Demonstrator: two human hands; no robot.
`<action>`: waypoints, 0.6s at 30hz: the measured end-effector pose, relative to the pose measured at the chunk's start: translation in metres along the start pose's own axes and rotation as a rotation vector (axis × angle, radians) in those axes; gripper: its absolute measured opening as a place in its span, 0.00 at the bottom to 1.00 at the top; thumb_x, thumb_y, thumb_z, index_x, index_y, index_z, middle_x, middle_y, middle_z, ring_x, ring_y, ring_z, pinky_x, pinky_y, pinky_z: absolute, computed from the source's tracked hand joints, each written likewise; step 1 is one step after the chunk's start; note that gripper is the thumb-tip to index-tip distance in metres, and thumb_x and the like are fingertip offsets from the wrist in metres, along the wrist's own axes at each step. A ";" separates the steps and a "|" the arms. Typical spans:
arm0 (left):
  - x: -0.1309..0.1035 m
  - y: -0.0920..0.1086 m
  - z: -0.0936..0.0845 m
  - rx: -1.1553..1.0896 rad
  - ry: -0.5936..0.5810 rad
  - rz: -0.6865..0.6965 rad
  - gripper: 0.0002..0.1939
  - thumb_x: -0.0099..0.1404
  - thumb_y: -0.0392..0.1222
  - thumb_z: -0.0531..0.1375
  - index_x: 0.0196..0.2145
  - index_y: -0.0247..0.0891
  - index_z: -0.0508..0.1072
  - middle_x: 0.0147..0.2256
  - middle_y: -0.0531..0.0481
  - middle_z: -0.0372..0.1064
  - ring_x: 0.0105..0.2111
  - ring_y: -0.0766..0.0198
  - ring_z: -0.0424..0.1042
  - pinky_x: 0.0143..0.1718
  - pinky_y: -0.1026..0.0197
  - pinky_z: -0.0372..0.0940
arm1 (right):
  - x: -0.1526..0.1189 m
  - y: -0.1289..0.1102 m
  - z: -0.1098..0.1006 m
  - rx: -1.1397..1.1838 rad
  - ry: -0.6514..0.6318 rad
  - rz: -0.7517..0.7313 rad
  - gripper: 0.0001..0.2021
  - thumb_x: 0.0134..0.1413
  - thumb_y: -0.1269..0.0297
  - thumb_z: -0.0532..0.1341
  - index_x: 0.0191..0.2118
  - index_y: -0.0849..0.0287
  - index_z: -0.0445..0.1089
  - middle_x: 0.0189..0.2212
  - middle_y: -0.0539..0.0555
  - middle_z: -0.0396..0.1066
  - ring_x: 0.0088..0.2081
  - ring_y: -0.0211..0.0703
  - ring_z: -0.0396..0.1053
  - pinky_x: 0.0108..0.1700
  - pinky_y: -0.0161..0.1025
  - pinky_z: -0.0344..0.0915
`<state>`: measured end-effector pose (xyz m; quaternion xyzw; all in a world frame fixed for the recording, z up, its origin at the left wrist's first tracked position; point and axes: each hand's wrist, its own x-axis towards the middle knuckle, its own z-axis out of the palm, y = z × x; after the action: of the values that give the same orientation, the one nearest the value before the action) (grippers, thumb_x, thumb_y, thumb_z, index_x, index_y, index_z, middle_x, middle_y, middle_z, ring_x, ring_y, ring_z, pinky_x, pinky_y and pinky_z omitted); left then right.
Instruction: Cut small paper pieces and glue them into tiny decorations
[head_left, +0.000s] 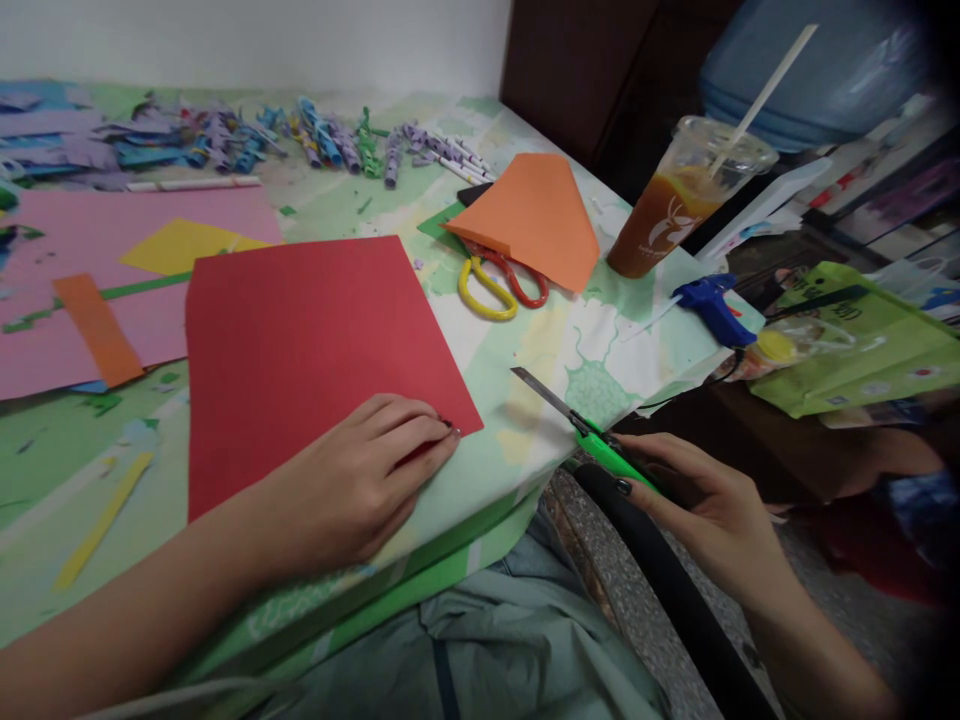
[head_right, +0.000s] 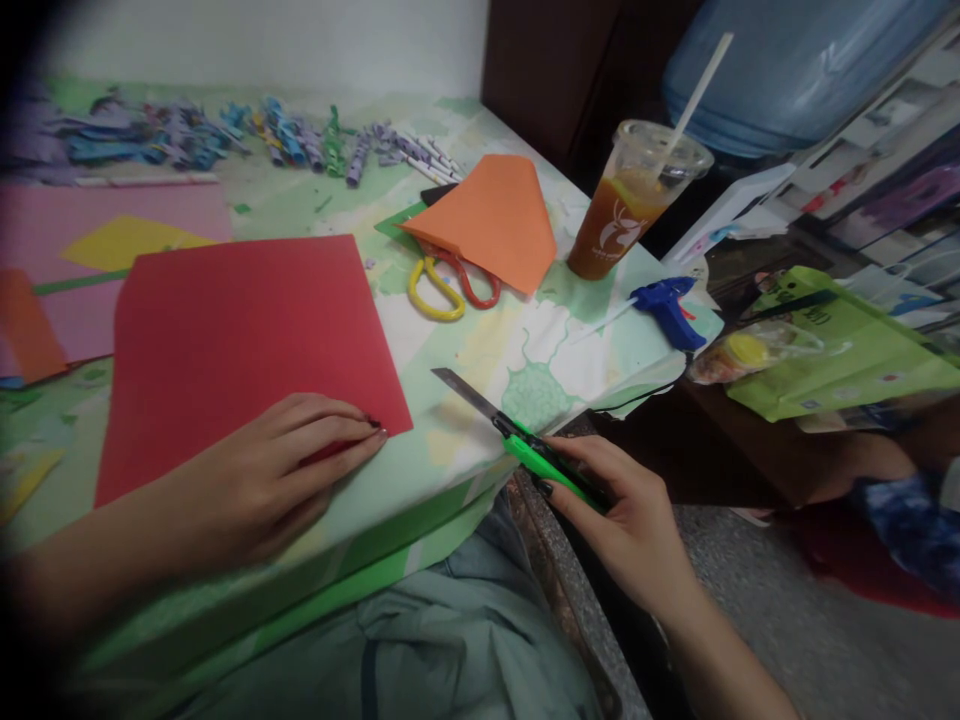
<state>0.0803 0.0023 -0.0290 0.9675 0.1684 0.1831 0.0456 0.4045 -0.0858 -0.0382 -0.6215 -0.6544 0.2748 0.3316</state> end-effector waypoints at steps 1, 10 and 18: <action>0.001 0.000 0.000 0.002 0.003 -0.001 0.17 0.62 0.27 0.54 0.49 0.22 0.69 0.43 0.34 0.70 0.45 0.49 0.65 0.45 0.46 0.65 | 0.000 0.000 0.000 0.001 -0.003 0.001 0.14 0.55 0.63 0.64 0.48 0.51 0.71 0.44 0.53 0.73 0.46 0.49 0.69 0.44 0.43 0.67; 0.001 0.004 0.003 0.035 -0.022 -0.062 0.19 0.63 0.29 0.52 0.51 0.26 0.68 0.47 0.33 0.68 0.51 0.45 0.62 0.49 0.43 0.62 | -0.002 -0.004 0.002 0.027 -0.022 0.002 0.14 0.55 0.64 0.63 0.48 0.52 0.71 0.44 0.54 0.73 0.46 0.49 0.70 0.45 0.43 0.68; -0.006 -0.001 -0.001 -0.172 0.040 -0.195 0.20 0.62 0.29 0.53 0.52 0.34 0.68 0.47 0.39 0.68 0.49 0.52 0.64 0.50 0.47 0.62 | -0.010 -0.002 0.002 0.028 0.006 0.032 0.14 0.53 0.62 0.64 0.47 0.52 0.72 0.44 0.54 0.74 0.46 0.51 0.71 0.45 0.44 0.69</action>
<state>0.0740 0.0015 -0.0300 0.9352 0.2463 0.2107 0.1427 0.4021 -0.0954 -0.0388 -0.6282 -0.6392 0.2873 0.3379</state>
